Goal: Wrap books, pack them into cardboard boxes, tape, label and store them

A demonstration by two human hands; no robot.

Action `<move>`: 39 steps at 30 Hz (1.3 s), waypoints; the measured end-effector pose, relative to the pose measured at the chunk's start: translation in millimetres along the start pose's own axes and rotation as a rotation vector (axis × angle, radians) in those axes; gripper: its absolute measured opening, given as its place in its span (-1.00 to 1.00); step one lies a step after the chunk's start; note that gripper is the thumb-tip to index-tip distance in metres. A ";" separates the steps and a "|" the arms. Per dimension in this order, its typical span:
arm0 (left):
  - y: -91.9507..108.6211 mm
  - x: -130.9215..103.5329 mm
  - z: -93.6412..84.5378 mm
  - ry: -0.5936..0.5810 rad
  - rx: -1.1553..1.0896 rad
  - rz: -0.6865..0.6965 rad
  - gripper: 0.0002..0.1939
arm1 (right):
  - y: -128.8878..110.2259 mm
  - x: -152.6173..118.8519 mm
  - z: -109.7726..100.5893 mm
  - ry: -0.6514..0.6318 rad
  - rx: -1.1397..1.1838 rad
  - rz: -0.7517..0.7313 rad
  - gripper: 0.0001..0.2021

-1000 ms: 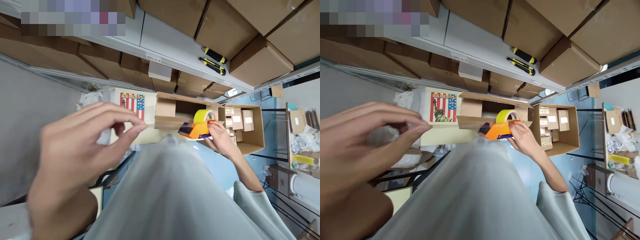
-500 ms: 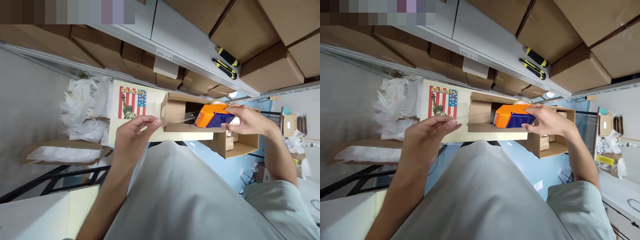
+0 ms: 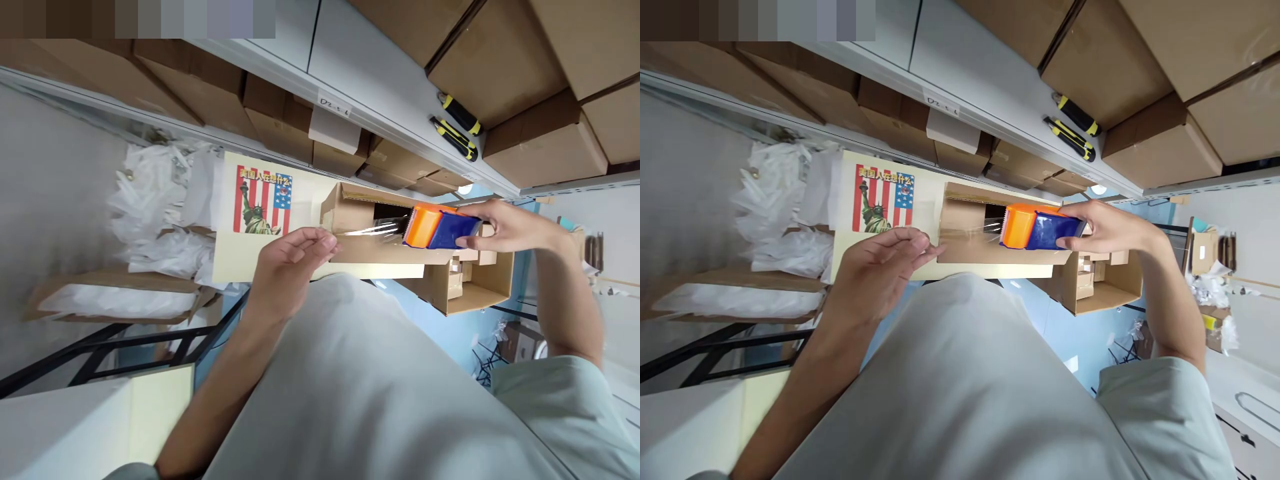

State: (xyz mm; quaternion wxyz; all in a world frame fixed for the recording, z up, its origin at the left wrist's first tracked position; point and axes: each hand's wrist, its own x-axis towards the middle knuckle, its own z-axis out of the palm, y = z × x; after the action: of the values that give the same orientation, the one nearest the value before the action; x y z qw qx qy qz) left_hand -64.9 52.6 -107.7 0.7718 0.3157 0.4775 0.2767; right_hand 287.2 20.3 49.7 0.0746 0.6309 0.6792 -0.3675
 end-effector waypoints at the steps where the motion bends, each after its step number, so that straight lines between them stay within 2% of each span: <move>1: 0.5 3.6 -1.0 0.003 -0.026 -0.019 -0.54 | 2.5 4.8 1.0 -0.066 0.063 0.009 -0.56; 3: 2.4 9.4 -3.6 0.002 -0.072 -0.060 -0.53 | 7.0 13.8 3.2 -0.218 0.209 0.023 -0.57; 6: 7.0 15.0 -7.9 -0.023 -0.090 -0.102 -0.55 | 13.6 24.6 7.0 -0.318 0.362 0.031 -0.56; 12: 12.7 20.9 -14.2 -0.076 -0.082 -0.159 -0.60 | 21.5 33.5 5.3 -0.382 0.461 0.074 -0.54; 18: 14.1 24.2 -13.0 -0.071 -0.159 -0.177 -0.44 | 16.2 40.6 -7.9 -0.461 0.483 0.129 -0.53; 23: 10.5 28.8 -16.2 -0.054 -0.158 -0.182 -0.47 | 13.8 49.3 8.6 -0.472 0.493 0.111 -0.53; 28: -3.3 42.0 -25.1 0.061 -0.015 -0.074 -0.59 | 16.9 53.8 35.2 -0.403 0.496 0.125 -0.52; 34: -17.4 64.4 -38.2 -0.039 -0.077 -0.098 -0.62 | 12.0 55.4 42.0 -0.351 0.469 0.163 -0.53; 39: -35.3 88.8 -47.4 -0.078 -0.056 -0.113 -0.57 | 7.3 58.9 42.7 -0.343 0.448 0.176 -0.53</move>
State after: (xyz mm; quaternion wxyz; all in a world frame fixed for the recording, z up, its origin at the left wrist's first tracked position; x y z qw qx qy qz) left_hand -69.0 105.1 -200.5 0.8129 0.2770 0.4561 0.2334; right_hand 267.0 41.7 -17.3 0.0788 0.6168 0.5010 -0.6019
